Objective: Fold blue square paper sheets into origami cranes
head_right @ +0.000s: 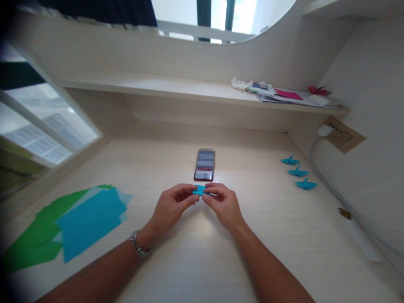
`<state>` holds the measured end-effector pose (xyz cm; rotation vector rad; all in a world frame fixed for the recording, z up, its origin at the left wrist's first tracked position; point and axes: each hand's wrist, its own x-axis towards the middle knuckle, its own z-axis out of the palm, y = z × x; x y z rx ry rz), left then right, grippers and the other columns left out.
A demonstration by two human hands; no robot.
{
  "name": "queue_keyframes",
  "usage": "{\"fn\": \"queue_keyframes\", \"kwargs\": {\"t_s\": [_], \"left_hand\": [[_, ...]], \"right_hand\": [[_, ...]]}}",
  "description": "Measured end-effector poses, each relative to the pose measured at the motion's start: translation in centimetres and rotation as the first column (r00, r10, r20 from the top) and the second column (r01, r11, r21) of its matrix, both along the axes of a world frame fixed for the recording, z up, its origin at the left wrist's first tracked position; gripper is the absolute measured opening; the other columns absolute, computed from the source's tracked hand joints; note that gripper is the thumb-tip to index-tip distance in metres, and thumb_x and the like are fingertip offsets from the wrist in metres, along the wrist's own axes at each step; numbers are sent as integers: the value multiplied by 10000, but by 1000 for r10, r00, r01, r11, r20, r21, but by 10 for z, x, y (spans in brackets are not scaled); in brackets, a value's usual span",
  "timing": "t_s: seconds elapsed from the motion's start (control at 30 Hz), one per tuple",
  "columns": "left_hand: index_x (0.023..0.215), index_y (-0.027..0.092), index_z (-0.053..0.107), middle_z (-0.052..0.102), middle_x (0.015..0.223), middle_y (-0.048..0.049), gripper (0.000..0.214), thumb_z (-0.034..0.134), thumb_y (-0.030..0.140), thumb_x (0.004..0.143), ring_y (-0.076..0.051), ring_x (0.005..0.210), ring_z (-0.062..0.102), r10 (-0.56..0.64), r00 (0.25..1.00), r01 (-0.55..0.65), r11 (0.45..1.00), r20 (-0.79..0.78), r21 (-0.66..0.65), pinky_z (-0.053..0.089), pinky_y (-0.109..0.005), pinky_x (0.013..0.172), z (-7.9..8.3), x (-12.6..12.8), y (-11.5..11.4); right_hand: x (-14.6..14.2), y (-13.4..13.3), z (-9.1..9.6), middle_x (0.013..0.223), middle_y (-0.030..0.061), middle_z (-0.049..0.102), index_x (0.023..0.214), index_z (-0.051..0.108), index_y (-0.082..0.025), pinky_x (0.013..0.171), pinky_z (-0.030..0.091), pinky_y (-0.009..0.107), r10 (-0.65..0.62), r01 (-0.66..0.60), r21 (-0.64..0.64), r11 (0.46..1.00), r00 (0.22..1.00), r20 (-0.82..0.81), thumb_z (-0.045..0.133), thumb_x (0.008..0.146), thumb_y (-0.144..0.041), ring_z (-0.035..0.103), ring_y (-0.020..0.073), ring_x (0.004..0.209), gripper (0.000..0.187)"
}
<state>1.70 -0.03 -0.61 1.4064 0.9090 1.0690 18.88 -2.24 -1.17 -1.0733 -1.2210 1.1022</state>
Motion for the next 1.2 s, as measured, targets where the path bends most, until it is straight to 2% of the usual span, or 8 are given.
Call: {"fn": "queue_keyframes", "kwargs": {"t_s": [0.2, 0.3, 0.47, 0.63, 0.83, 0.97, 1.1, 1.2], "left_hand": [[1039, 147, 635, 694, 992, -101, 298, 663, 261, 765, -185, 875, 653, -35, 999, 35, 999, -24, 12, 519, -336, 827, 1, 1, -2], [1078, 146, 611, 689, 974, -98, 347, 677, 265, 758, -183, 868, 649, -60, 998, 60, 998, -11, -5, 518, -330, 818, 1, 2, -2], [1146, 161, 567, 689, 891, -85, 395, 643, 310, 788, -176, 754, 658, -79, 996, 85, 985, 47, -148, 545, -310, 679, 5, 0, 0], [1113, 152, 588, 680, 962, -102, 362, 645, 245, 768, -187, 820, 654, -58, 996, 72, 973, 69, -219, 549, -308, 686, 7, 1, 2], [1029, 143, 627, 685, 972, -96, 300, 654, 174, 732, -167, 814, 642, -40, 997, 47, 990, 58, -131, 528, -276, 691, 1, 2, 4], [980, 141, 659, 695, 932, -90, 252, 647, 192, 733, -167, 771, 635, -1, 999, 0, 1000, -38, -11, 527, -284, 680, -3, 0, 4], [1035, 160, 666, 693, 1034, -90, 301, 619, 158, 737, -192, 870, 638, 31, 994, -23, 997, -102, 74, 523, -295, 732, 0, -2, 2], [995, 167, 687, 710, 990, -73, 282, 637, 134, 719, -197, 869, 644, 66, 988, -53, 994, -137, 101, 519, -298, 749, 2, -3, 2]], "right_hand": [[-2, 0, 3, 1049, 85, 659, 761, 724, -205, 915, 458, 416, -54, 54, -7, 999, 997, 54, 705, 727, -324, 602, 244, 1006, 126], [-3, 0, 2, 1032, 88, 673, 761, 713, -190, 909, 461, 429, -94, 96, -34, 995, 995, 37, 673, 761, -354, 605, 246, 990, 169], [-6, 1, -1, 1021, 87, 677, 924, 680, -181, 836, 511, 411, -53, 46, -82, 996, 995, -86, 630, 798, -405, 626, 217, 903, 262], [-6, -2, -1, 1082, 83, 666, 899, 667, -196, 878, 476, 408, -8, 8, -24, 1000, 1000, -15, 602, 823, -391, 614, 226, 964, 219], [-8, -7, 4, 1210, 70, 612, 918, 653, -232, 948, 418, 406, 60, -72, 84, 994, 988, 141, 560, 857, -332, 565, 231, 1097, 149], [-9, -9, 5, 1298, 67, 547, 892, 661, -243, 994, 379, 424, 61, -84, 115, 990, 980, 190, 560, 857, -320, 500, 238, 1194, 132], [-10, -11, 9, 1359, 66, 493, 901, 674, -245, 1029, 346, 434, 97, -119, 109, 987, 977, 188, 573, 852, -327, 450, 242, 1250, 139], [-11, -12, 10, 1371, 65, 485, 913, 684, -244, 1046, 332, 430, 168, -175, 57, 983, 980, 110, 580, 846, -364, 432, 245, 1268, 172]]}}
